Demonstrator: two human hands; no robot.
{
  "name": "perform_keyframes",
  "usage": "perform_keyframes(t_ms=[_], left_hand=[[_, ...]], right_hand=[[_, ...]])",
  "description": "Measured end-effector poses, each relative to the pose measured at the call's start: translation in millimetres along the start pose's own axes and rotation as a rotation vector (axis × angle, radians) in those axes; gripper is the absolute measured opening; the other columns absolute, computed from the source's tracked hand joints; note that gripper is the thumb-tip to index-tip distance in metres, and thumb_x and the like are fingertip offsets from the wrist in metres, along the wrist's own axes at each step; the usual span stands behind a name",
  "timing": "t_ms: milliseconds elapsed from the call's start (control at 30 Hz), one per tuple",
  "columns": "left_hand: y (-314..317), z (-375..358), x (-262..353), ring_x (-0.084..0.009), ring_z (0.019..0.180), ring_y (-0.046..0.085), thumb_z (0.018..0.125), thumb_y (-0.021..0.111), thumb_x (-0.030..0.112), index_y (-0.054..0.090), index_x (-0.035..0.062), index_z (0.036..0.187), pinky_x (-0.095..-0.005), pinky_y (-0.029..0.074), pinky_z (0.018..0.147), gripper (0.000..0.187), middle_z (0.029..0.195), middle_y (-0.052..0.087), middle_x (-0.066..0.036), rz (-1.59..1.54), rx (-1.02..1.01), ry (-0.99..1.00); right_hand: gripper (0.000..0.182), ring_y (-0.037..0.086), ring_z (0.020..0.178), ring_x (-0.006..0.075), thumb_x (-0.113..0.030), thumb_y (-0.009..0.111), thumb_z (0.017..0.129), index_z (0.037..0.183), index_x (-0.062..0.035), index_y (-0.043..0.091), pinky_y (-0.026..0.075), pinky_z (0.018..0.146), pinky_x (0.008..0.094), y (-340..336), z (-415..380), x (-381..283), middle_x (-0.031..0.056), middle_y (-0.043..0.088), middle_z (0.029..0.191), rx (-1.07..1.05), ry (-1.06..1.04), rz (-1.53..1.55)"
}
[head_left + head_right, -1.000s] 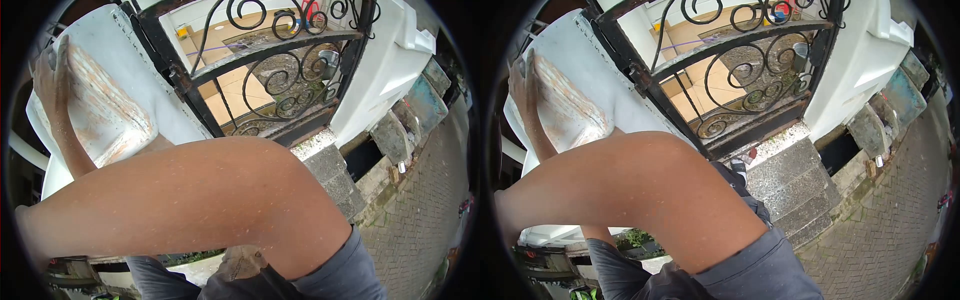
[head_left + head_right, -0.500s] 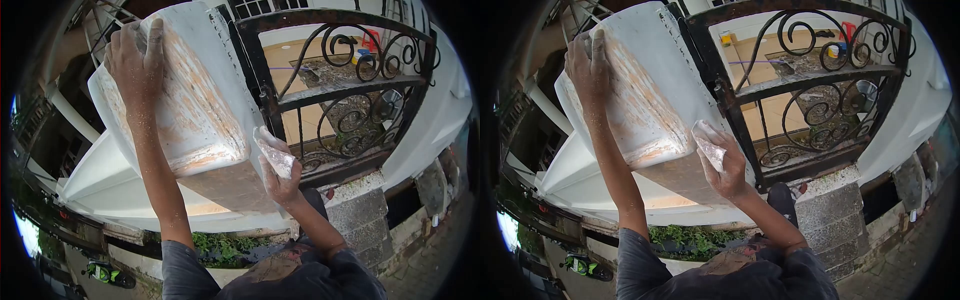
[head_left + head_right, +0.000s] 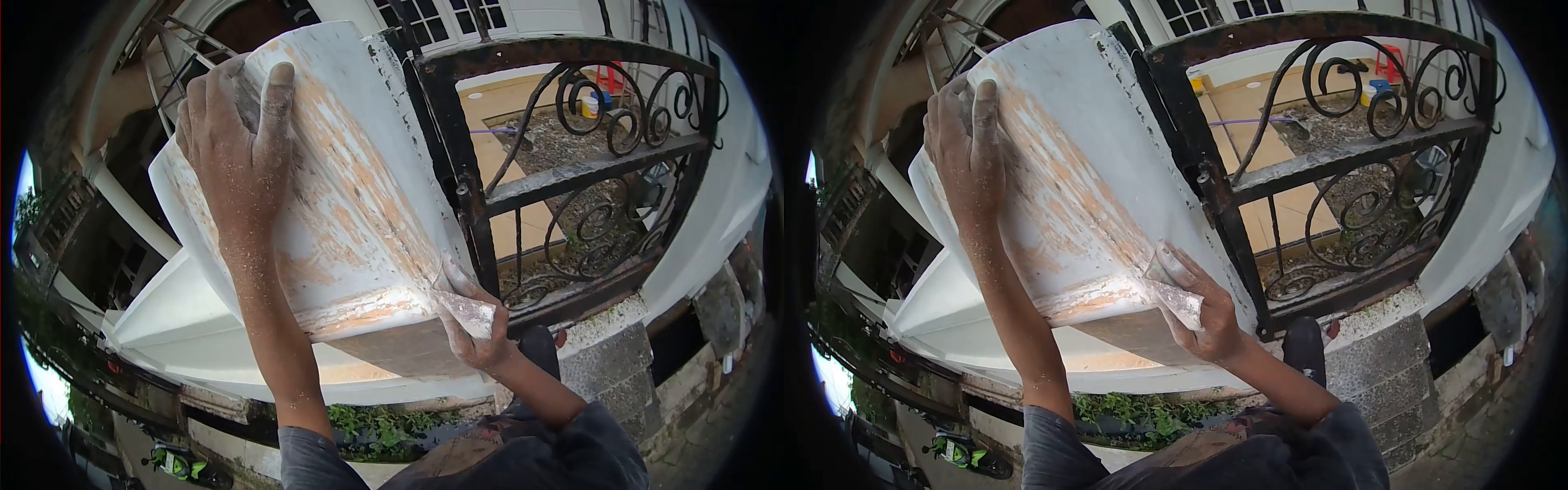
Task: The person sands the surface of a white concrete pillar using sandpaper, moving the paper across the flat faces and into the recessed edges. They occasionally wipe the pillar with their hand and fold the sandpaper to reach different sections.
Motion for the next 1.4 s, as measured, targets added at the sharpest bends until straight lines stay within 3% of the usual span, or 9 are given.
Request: perform_keyframes(t_ms=[233,400,633,767,867,967,1133,1300,1400], left_hand=[[-1.4,0.8,-0.1,-0.0281,0.099,0.049,0.087,0.051,0.046,0.058,0.0056,0.105,-0.0470,0.030,0.097,0.045,0.097,0.053,-0.012,-0.019,-0.030,0.009],[-1.7,-1.8,3.6,-0.0283,0.100,0.048,0.090,0.048,0.039,0.058,0.0060,0.106,-0.0467,0.031,0.097,0.038,0.097,0.053,-0.012,0.013,-0.024,-0.020],[-6.2,2.1,-0.2,-0.0273,0.099,0.052,0.091,0.046,0.029,0.061,0.0060,0.103,-0.0448,0.031,0.098,0.030,0.099,0.058,-0.011,-0.093,-0.035,0.000],[-4.1,-4.5,-4.9,-0.0266,0.098,0.053,0.090,0.048,0.022,0.062,0.0059,0.103,-0.0434,0.031,0.098,0.025,0.097,0.059,-0.010,-0.056,0.025,0.037],[-5.1,-2.8,-3.6,-0.0264,0.098,0.053,0.087,0.050,0.016,0.062,0.0059,0.106,-0.0423,0.031,0.099,0.024,0.097,0.059,-0.010,-0.077,0.016,0.027],[-8.4,-0.5,-3.3,-0.0268,0.100,0.053,0.086,0.050,0.014,0.062,0.0063,0.107,-0.0422,0.030,0.100,0.025,0.100,0.060,-0.011,-0.114,-0.013,0.008],[-5.2,-4.5,-9.5,-0.0278,0.104,0.053,0.084,0.050,0.011,0.062,0.0068,0.108,-0.0427,0.031,0.100,0.027,0.105,0.062,-0.012,-0.120,0.031,0.078],[-11.9,-0.7,-9.6,-0.0281,0.104,0.054,0.084,0.050,0.011,0.062,0.0070,0.109,-0.0437,0.030,0.101,0.028,0.104,0.062,-0.012,-0.145,-0.009,0.052],[-11.3,-2.1,-10.3,-0.0285,0.103,0.055,0.084,0.050,0.011,0.062,0.0069,0.108,-0.0443,0.030,0.102,0.027,0.104,0.063,-0.011,-0.170,-0.012,0.053]], right_hand=[[0.030,0.049,0.117,0.0335,0.000,0.064,0.077,0.106,-0.0017,0.063,0.035,0.103,0.0478,16.8,104.7,-12.9,0.0175,0.061,0.111,-0.022,-0.337,-0.116],[0.026,0.048,0.118,0.0354,-0.004,0.063,0.079,0.105,-0.0024,0.063,0.035,0.103,0.0492,-5.3,19.4,2.4,0.0161,0.061,0.112,-0.056,-0.194,-0.197],[0.027,0.039,0.128,0.0292,-0.004,0.058,0.080,0.107,0.0003,0.062,0.024,0.109,0.0499,33.6,152.6,-27.2,0.0181,0.058,0.116,-0.043,-0.634,-0.272],[0.029,0.044,0.124,0.0300,-0.003,0.056,0.080,0.109,0.0021,0.061,0.024,0.109,0.0496,11.1,78.8,-9.1,0.0176,0.058,0.117,-0.112,-0.410,-0.352],[0.027,0.047,0.121,0.0297,-0.003,0.056,0.081,0.107,0.0028,0.061,0.025,0.108,0.0495,27.3,141.6,-26.1,0.0183,0.058,0.116,-0.019,-0.643,-0.407],[0.026,0.052,0.115,0.0296,-0.003,0.058,0.079,0.104,0.0045,0.062,0.030,0.106,0.0490,38.8,187.4,-39.0,0.0214,0.058,0.114,-0.073,-0.590,-0.217],[0.027,0.051,0.117,0.0294,-0.005,0.059,0.080,0.106,0.0008,0.062,0.034,0.105,0.0432,20.5,113.8,-20.3,0.0162,0.059,0.116,-0.062,-0.583,-0.438],[0.028,0.048,0.120,0.0294,-0.005,0.059,0.080,0.107,-0.0003,0.062,0.036,0.104,0.0420,42.7,198.3,-47.7,0.0153,0.060,0.113,-0.056,-0.784,-0.477],[0.029,0.048,0.120,0.0287,-0.005,0.059,0.080,0.108,-0.0003,0.062,0.037,0.103,0.0425,34.4,177.8,-40.9,0.0154,0.061,0.112,-0.059,-0.741,-0.487]])
Point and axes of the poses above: each hand's wrist, its own z-axis towards the middle knuckle, its own y-axis out of the palm, x = y × z, the point moved 1 cm from there along z, towards the middle knuckle
